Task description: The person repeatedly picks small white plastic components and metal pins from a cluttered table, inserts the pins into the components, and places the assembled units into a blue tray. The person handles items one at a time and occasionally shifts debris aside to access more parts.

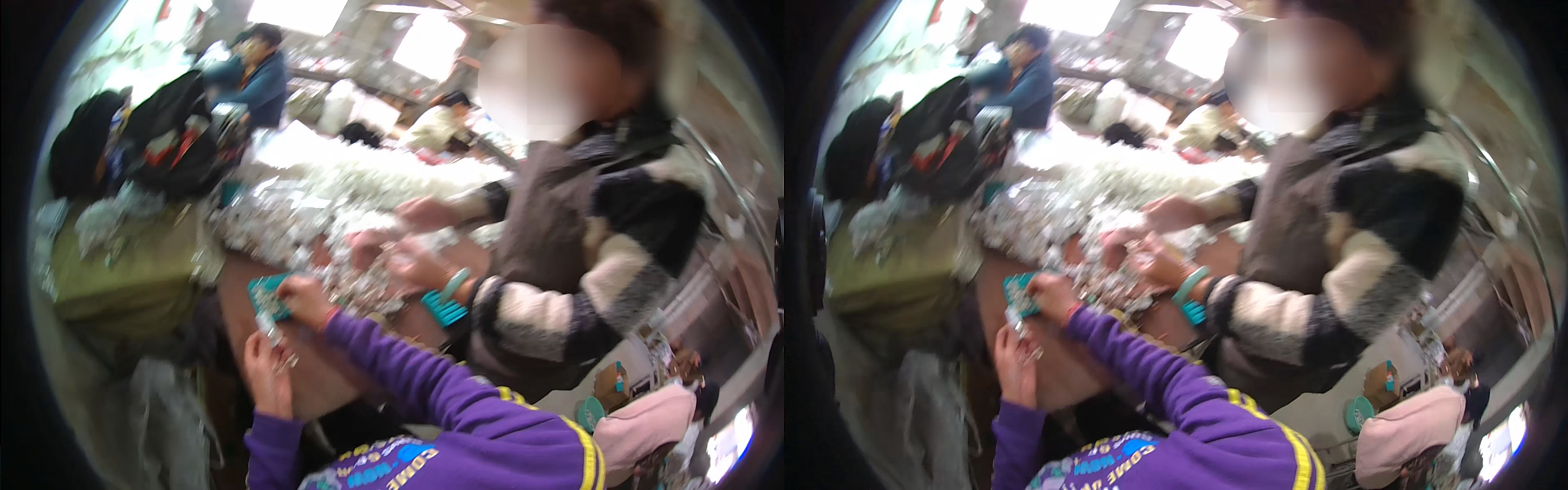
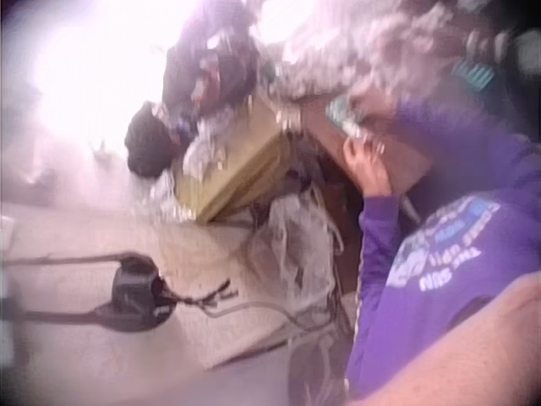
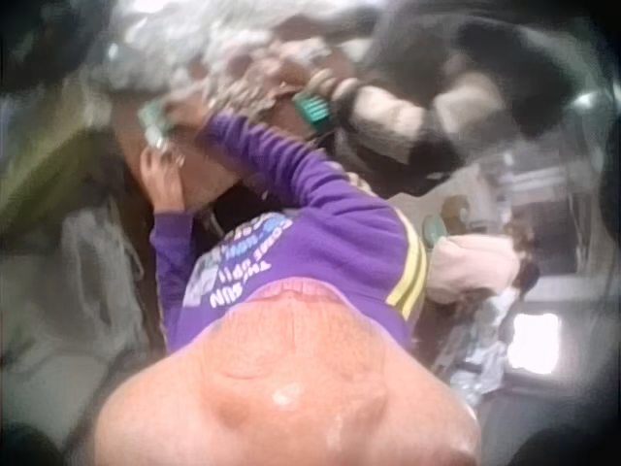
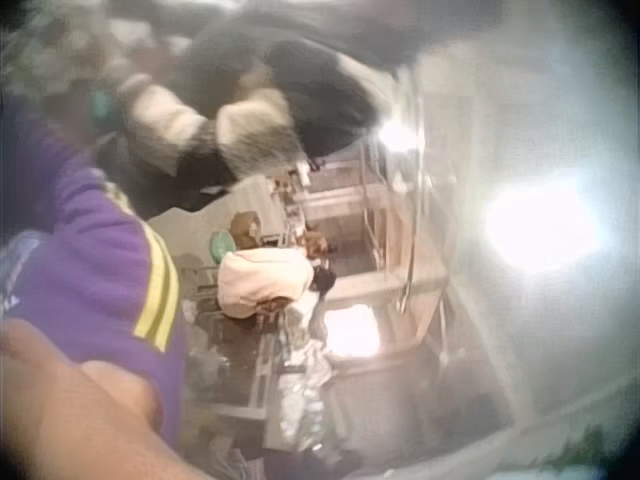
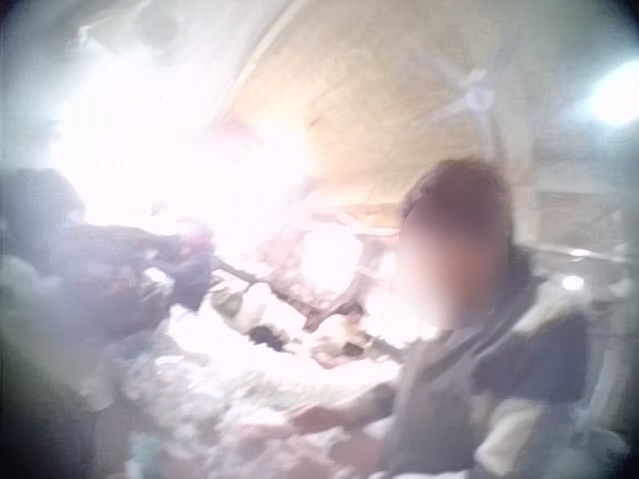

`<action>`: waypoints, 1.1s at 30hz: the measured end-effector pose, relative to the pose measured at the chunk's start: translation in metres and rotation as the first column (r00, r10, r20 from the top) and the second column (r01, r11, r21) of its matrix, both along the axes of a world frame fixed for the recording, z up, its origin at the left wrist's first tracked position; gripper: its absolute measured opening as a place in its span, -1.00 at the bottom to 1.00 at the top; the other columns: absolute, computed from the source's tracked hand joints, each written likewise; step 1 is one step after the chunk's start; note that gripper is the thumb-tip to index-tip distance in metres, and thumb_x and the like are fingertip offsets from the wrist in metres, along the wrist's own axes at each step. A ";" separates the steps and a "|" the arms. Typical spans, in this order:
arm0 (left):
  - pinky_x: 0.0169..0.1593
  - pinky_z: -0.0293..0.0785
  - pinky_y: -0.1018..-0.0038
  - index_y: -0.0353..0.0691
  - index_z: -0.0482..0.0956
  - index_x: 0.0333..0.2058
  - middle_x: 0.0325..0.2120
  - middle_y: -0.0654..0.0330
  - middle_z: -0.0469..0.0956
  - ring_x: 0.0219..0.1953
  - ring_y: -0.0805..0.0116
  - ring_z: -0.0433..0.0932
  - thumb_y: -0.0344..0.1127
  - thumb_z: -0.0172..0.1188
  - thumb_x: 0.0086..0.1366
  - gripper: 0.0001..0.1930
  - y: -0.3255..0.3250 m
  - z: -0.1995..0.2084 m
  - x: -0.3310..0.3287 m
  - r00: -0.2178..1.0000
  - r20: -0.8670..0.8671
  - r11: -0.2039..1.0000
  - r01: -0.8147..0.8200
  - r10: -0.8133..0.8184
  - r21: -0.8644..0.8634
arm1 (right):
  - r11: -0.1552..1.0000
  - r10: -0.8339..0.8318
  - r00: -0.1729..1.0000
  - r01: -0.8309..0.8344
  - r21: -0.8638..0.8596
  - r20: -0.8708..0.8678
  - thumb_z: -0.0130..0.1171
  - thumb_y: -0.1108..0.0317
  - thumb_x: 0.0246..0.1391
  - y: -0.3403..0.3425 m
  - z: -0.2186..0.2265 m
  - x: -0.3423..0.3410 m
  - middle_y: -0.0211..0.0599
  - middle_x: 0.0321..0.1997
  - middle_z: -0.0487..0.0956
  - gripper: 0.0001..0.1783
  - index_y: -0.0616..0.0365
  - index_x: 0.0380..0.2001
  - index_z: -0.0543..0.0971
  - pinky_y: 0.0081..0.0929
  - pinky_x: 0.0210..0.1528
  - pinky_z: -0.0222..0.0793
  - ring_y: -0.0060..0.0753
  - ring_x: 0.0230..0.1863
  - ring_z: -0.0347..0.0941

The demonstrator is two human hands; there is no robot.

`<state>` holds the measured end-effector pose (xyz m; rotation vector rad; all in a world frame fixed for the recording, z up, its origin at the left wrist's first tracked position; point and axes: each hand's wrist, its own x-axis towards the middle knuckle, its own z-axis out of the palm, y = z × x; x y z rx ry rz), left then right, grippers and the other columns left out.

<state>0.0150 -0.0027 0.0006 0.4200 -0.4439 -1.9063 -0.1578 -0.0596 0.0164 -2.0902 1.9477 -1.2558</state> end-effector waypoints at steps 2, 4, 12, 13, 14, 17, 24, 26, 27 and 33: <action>-0.36 0.42 0.53 -0.23 0.39 -0.14 -0.33 0.16 0.52 -0.38 0.42 0.50 -0.37 0.08 0.36 -0.85 0.001 -0.005 0.002 1.000 -0.021 1.000 0.011 -0.011 -0.010 | 0.982 0.155 0.988 -0.150 -0.118 0.029 0.26 0.50 -0.20 0.012 0.014 0.005 -0.22 -0.45 0.57 -0.88 0.12 -0.47 0.62 -0.37 -0.32 0.45 -0.21 -0.40 0.52; -0.34 0.45 0.51 -0.19 0.43 -0.13 -0.35 0.24 0.51 -0.34 0.46 0.49 -0.30 0.08 0.37 -0.84 -0.001 -0.010 0.003 0.999 0.016 0.998 0.049 -0.049 -0.045 | 0.964 0.235 0.972 -0.230 -0.129 0.021 0.26 0.51 -0.16 0.032 0.028 0.011 -0.24 -0.43 0.57 -0.85 0.14 -0.40 0.62 -0.45 -0.31 0.45 -0.33 -0.40 0.52; -0.23 0.52 0.51 -0.22 0.46 -0.16 -0.30 0.17 0.59 -0.30 0.41 0.58 -0.30 0.16 0.33 -0.82 -0.005 -0.018 -0.001 0.995 0.055 0.995 0.082 -0.079 -0.061 | 0.957 0.287 0.957 -0.285 -0.053 0.036 0.28 0.59 -0.11 0.075 0.047 0.035 -0.29 -0.38 0.60 -0.80 0.20 -0.33 0.59 -0.54 -0.31 0.52 -0.43 -0.39 0.58; -0.22 0.53 0.51 -0.22 0.47 -0.17 -0.31 0.18 0.59 -0.31 0.41 0.58 -0.30 0.16 0.33 -0.83 -0.005 -0.018 0.000 0.994 0.066 0.992 0.096 -0.091 -0.080 | 0.958 0.280 0.960 -0.279 -0.059 0.015 0.28 0.58 -0.11 0.076 0.046 0.035 -0.28 -0.37 0.60 -0.80 0.20 -0.33 0.59 -0.53 -0.31 0.52 -0.41 -0.39 0.58; -0.22 0.53 0.51 -0.22 0.48 -0.17 -0.32 0.18 0.60 -0.31 0.42 0.59 -0.30 0.16 0.33 -0.83 -0.004 -0.018 -0.001 0.990 0.087 0.989 0.117 -0.110 -0.085 | 0.961 0.265 0.964 -0.264 -0.078 0.001 0.29 0.57 -0.11 0.076 0.044 0.034 -0.28 -0.37 0.60 -0.80 0.19 -0.33 0.59 -0.53 -0.31 0.52 -0.39 -0.38 0.58; -0.21 0.54 0.51 -0.22 0.49 -0.20 -0.34 0.20 0.60 -0.33 0.44 0.59 -0.30 0.16 0.33 -0.85 -0.003 -0.018 -0.003 0.989 0.123 0.990 0.097 -0.084 -0.099 | 0.941 0.329 0.944 -0.330 -0.073 -0.025 0.28 0.57 -0.11 0.079 0.041 0.029 -0.25 -0.37 0.60 -0.79 0.16 -0.31 0.60 -0.52 -0.31 0.51 -0.38 -0.37 0.58; -0.24 0.53 0.55 -0.21 0.49 -0.20 -0.32 0.22 0.58 -0.34 0.47 0.59 -0.27 0.17 0.33 -0.83 -0.004 -0.026 -0.005 0.972 0.232 0.986 0.079 -0.044 -0.144 | 0.928 0.354 0.930 -0.362 0.091 0.094 0.26 0.53 -0.12 0.071 0.042 0.024 -0.24 -0.41 0.61 -0.77 0.17 -0.29 0.59 -0.47 -0.31 0.50 -0.31 -0.35 0.58; -0.25 0.53 0.54 -0.21 0.47 -0.18 -0.31 0.23 0.56 -0.33 0.46 0.59 -0.26 0.16 0.34 -0.82 -0.004 -0.030 -0.007 0.979 0.203 0.987 0.059 -0.028 -0.148 | 0.947 0.313 0.946 -0.318 -0.041 -0.087 0.22 0.48 -0.18 0.071 0.037 0.027 -0.24 -0.46 0.60 -0.74 0.07 -0.30 0.60 -0.37 -0.30 0.48 -0.22 -0.39 0.57; -0.23 0.53 0.52 -0.21 0.46 -0.16 -0.30 0.25 0.53 -0.30 0.46 0.57 -0.25 0.15 0.35 -0.80 -0.006 -0.032 -0.006 0.982 0.174 0.991 0.089 -0.070 -0.103 | 0.947 0.264 0.918 -0.304 -0.099 -0.297 0.20 0.47 -0.24 0.079 0.031 0.029 -0.26 -0.47 0.59 -0.69 0.03 -0.29 0.60 -0.30 -0.26 0.46 -0.23 -0.41 0.54; -0.20 0.55 0.52 -0.25 0.47 -0.16 -0.27 0.18 0.57 -0.28 0.43 0.57 -0.33 0.11 0.36 -0.85 -0.006 -0.034 -0.013 0.999 0.046 0.996 0.001 0.003 -0.095 | 0.903 0.254 0.929 -0.327 -0.278 -0.267 0.23 0.43 -0.27 0.088 0.003 0.034 -0.28 -0.32 0.60 -0.53 0.13 -0.14 0.54 -0.26 -0.08 0.48 -0.22 -0.27 0.56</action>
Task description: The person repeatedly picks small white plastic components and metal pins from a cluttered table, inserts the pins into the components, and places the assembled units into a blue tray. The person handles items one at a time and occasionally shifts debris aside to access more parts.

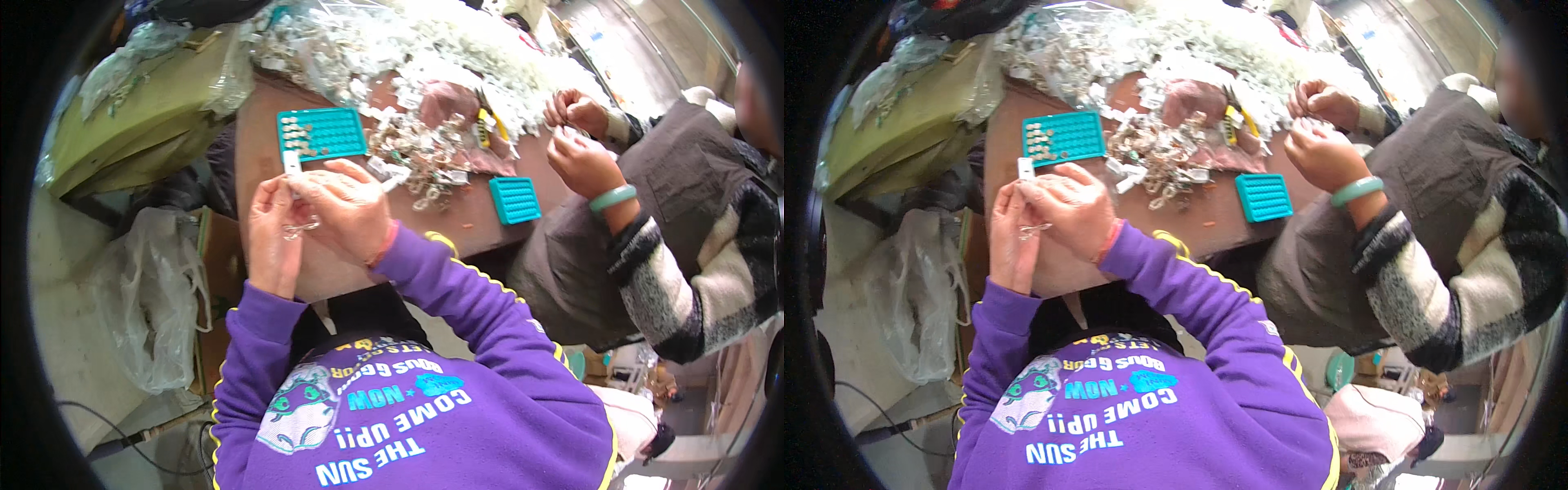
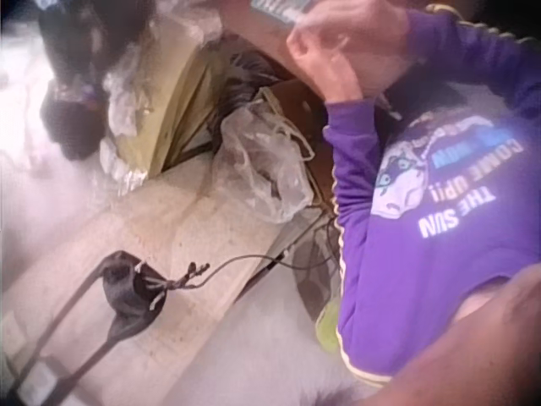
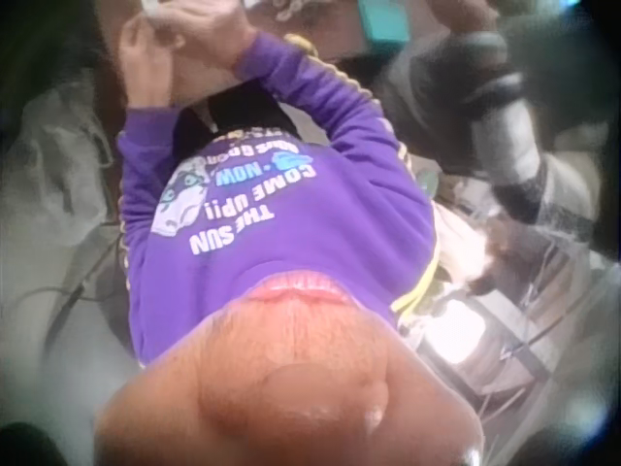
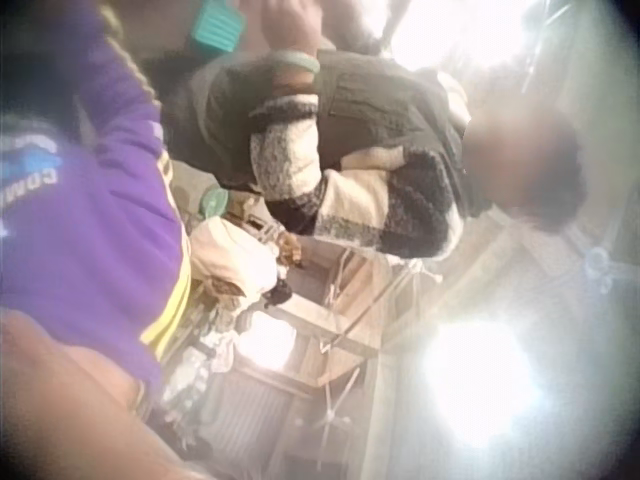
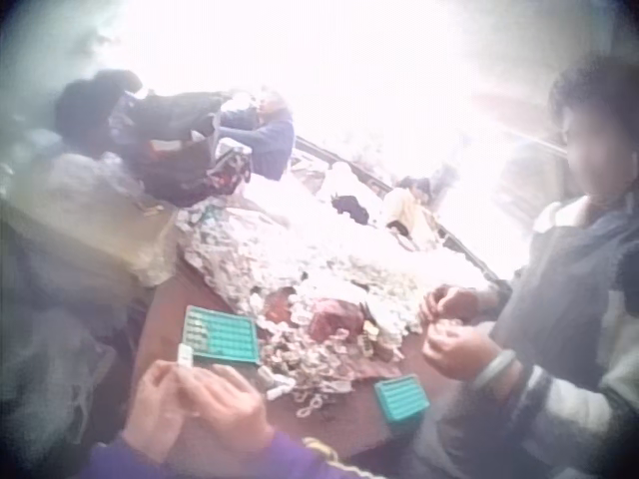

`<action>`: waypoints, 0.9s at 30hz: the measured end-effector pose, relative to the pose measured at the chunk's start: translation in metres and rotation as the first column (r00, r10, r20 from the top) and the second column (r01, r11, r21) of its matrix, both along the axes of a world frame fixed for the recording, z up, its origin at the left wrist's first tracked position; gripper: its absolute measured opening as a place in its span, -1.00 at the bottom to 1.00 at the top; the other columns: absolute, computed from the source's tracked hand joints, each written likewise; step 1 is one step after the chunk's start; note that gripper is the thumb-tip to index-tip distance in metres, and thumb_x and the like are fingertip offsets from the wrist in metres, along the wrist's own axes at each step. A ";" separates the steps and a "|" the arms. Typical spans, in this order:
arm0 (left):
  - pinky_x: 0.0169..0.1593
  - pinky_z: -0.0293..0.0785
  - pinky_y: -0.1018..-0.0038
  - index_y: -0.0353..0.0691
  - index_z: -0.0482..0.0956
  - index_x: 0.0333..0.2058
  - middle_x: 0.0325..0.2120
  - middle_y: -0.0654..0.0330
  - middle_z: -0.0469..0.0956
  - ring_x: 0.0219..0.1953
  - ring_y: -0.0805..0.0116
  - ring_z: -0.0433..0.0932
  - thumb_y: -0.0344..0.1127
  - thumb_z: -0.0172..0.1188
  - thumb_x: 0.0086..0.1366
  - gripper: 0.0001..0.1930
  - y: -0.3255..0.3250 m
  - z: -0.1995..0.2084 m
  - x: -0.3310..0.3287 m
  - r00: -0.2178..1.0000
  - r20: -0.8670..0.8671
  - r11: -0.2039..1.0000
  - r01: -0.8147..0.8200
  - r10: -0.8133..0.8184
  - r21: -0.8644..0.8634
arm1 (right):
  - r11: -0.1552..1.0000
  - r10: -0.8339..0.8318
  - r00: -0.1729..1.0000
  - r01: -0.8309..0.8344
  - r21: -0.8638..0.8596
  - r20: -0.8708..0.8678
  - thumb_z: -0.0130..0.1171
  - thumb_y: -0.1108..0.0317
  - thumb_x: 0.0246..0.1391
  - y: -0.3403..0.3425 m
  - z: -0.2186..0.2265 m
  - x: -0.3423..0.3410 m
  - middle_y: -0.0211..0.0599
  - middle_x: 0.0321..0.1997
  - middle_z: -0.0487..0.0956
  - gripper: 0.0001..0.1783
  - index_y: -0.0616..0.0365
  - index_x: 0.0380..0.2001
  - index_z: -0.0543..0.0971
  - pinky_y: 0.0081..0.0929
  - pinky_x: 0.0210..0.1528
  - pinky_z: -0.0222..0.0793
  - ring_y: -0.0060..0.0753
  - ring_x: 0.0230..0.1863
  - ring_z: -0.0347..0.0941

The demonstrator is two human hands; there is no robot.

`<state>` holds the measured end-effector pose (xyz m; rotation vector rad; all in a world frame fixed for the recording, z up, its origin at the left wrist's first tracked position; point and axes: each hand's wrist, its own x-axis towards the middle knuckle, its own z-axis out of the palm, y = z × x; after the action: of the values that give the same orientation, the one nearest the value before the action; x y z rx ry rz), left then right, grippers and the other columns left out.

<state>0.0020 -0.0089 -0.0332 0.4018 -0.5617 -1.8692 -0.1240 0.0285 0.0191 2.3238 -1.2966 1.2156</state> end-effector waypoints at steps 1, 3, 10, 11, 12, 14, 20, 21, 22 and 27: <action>-0.20 0.55 0.52 -0.24 0.47 -0.16 -0.28 0.18 0.57 -0.29 0.43 0.57 -0.33 0.11 0.36 -0.85 0.001 0.003 0.001 0.999 -0.031 1.000 0.020 -0.020 0.015 | 1.000 -0.012 0.998 0.012 -0.002 0.066 0.22 0.44 -0.22 0.000 0.003 -0.002 -0.28 -0.31 0.60 -0.57 0.15 -0.14 0.54 -0.27 -0.10 0.48 -0.25 -0.27 0.56; -0.23 0.55 0.51 -0.24 0.46 -0.15 -0.30 0.19 0.56 -0.33 0.44 0.56 -0.33 0.12 0.35 -0.84 0.006 0.008 -0.002 0.997 -0.075 0.998 0.033 -0.028 0.059 | 0.984 -0.090 0.956 0.041 0.175 0.280 0.21 0.43 -0.08 -0.001 0.014 -0.010 -0.31 -0.31 0.60 -0.68 0.17 -0.17 0.55 -0.35 -0.18 0.48 -0.37 -0.30 0.55; -0.28 0.51 0.55 -0.21 0.48 -0.13 -0.28 0.27 0.56 -0.36 0.50 0.53 -0.28 0.12 0.36 -0.82 0.014 0.018 -0.007 0.956 -0.106 0.955 0.283 -0.274 0.083 | 0.582 -0.258 0.733 -0.402 0.707 0.629 0.26 0.28 0.08 -0.015 0.039 -0.035 -0.52 -0.43 0.53 -0.76 0.23 -0.27 0.59 -0.73 -0.37 0.34 -0.74 -0.44 0.41; -0.27 0.50 0.55 -0.20 0.48 -0.12 -0.28 0.28 0.56 -0.36 0.51 0.53 -0.28 0.12 0.36 -0.81 0.015 0.020 -0.007 0.952 -0.128 0.951 0.291 -0.277 0.107 | 0.704 -0.245 0.788 -0.257 0.663 0.565 0.28 0.29 0.02 -0.011 0.035 -0.028 -0.45 -0.45 0.54 -0.79 0.22 -0.34 0.60 -0.69 -0.38 0.37 -0.69 -0.44 0.43; -0.27 0.50 0.55 -0.20 0.48 -0.12 -0.29 0.29 0.55 -0.35 0.51 0.53 -0.27 0.12 0.36 -0.81 0.017 0.022 -0.007 0.947 -0.152 0.945 0.304 -0.284 0.125 | 0.782 -0.269 0.835 -0.102 0.615 0.480 0.30 0.31 -0.04 -0.006 0.031 -0.021 -0.38 -0.48 0.55 -0.81 0.22 -0.41 0.61 -0.66 -0.39 0.39 -0.64 -0.45 0.45; -0.25 0.49 0.56 -0.18 0.48 -0.12 -0.30 0.30 0.55 -0.35 0.51 0.52 -0.25 0.11 0.37 -0.81 0.021 0.026 -0.005 0.951 -0.162 0.947 0.287 -0.263 0.147 | 0.951 -0.194 0.947 0.117 0.286 0.256 0.31 0.45 -0.13 0.005 0.027 -0.010 -0.28 -0.41 0.58 -0.86 0.19 -0.40 0.65 -0.47 -0.35 0.49 -0.21 -0.37 0.55; -0.15 0.46 0.49 -0.10 0.49 -0.12 -0.28 0.35 0.54 -0.28 0.52 0.50 -0.17 0.07 0.39 -0.80 0.033 0.033 0.003 0.963 -0.187 0.961 0.225 -0.193 0.164 | 0.981 0.028 0.982 -0.062 0.182 0.184 0.30 0.51 -0.13 0.027 0.032 0.002 -0.17 -0.21 0.55 -0.64 0.20 -0.16 0.59 -0.41 -0.23 0.52 -0.18 -0.22 0.56; -0.12 0.46 0.46 -0.08 0.49 -0.12 -0.25 0.35 0.54 -0.24 0.51 0.50 -0.16 0.07 0.39 -0.80 0.035 0.033 0.001 0.954 -0.222 0.955 0.242 -0.202 0.173 | 0.990 0.042 0.990 -0.059 0.127 0.134 0.30 0.51 -0.13 0.027 0.032 0.001 -0.16 -0.19 0.55 -0.62 0.21 -0.14 0.58 -0.40 -0.23 0.53 -0.17 -0.23 0.56; -0.08 0.45 0.43 -0.07 0.49 -0.11 -0.23 0.35 0.54 -0.21 0.51 0.51 -0.15 0.07 0.39 -0.80 0.036 0.033 -0.004 0.947 -0.242 0.937 0.268 -0.213 0.223 | 0.996 0.050 0.996 -0.055 0.063 0.075 0.31 0.50 -0.13 0.027 0.032 -0.003 -0.15 -0.17 0.54 -0.61 0.22 -0.13 0.57 -0.39 -0.22 0.53 -0.17 -0.23 0.56; 0.11 0.41 0.39 -0.12 0.48 -0.06 -0.16 0.30 0.54 -0.10 0.47 0.49 -0.25 0.07 0.39 -0.80 0.045 0.028 -0.003 0.894 -0.360 0.917 0.351 -0.267 0.192 | 0.995 0.098 0.991 -0.095 0.035 -0.087 0.29 0.43 -0.16 0.027 0.027 -0.025 -0.25 -0.28 0.53 -0.64 0.21 -0.20 0.57 -0.37 -0.29 0.51 -0.22 -0.33 0.55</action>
<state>-0.0005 0.0361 -0.0055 0.1605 -0.1644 -2.2719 -0.1488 0.0558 0.0462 2.4579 -1.1947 1.1143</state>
